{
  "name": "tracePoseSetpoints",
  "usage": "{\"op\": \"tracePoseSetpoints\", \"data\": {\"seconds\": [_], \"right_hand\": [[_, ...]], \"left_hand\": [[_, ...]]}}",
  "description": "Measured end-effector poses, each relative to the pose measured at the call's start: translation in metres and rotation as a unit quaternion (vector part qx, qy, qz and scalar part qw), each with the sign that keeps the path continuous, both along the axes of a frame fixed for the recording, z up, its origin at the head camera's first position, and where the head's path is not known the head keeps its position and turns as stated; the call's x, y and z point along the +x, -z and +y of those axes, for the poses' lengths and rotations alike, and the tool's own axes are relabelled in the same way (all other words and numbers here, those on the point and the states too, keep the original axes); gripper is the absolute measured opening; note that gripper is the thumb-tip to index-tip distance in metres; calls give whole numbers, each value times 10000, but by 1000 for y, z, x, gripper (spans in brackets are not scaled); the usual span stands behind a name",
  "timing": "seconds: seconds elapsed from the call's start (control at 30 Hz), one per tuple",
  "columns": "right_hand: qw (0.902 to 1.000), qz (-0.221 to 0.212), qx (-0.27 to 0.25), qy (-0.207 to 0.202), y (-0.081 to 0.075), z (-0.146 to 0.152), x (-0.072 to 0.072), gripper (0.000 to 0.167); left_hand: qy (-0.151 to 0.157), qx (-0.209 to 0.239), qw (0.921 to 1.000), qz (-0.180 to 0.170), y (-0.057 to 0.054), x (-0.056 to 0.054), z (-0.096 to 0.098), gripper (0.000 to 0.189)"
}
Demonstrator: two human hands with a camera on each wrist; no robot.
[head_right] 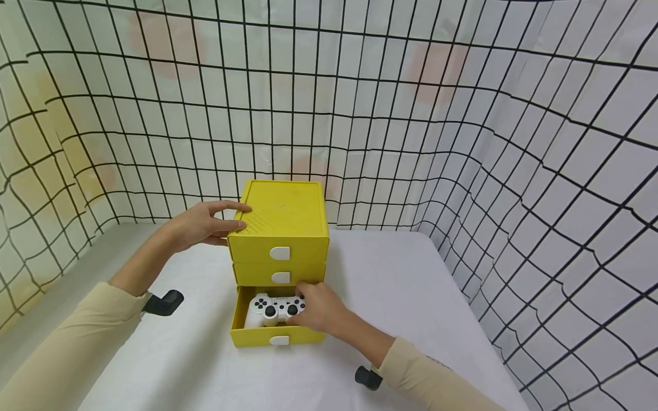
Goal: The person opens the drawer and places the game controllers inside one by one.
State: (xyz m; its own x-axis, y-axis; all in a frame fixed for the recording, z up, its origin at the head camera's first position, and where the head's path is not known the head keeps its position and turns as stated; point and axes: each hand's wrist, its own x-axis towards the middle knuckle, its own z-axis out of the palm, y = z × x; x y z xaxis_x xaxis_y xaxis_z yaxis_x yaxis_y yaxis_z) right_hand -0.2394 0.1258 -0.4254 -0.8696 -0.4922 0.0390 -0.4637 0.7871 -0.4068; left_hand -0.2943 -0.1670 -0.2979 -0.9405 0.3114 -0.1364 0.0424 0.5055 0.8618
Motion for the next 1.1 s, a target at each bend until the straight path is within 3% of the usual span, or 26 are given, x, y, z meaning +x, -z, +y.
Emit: {"op": "tracePoseSetpoints", "data": {"seconds": [0.13,0.33,0.57,0.83,1.1], "right_hand": [[9996,-262,60,68,-6,2,0,49],[9971,-678,-203,281,-26,9,4,50],[9956,-760,-281,471,-42,25,11,54],[9891,-1134,70,932,-40,41,13,76],[9832,-1473,-410,993,-26,45,16,97]], "left_hand": [[-16,29,10000,-14,0,0,0,56],[10,49,10000,-14,0,0,-1,57],[-14,48,10000,-23,0,-1,-2,56],[-35,19,10000,-18,0,0,-1,56],[-13,48,10000,-27,0,0,0,55]]}}
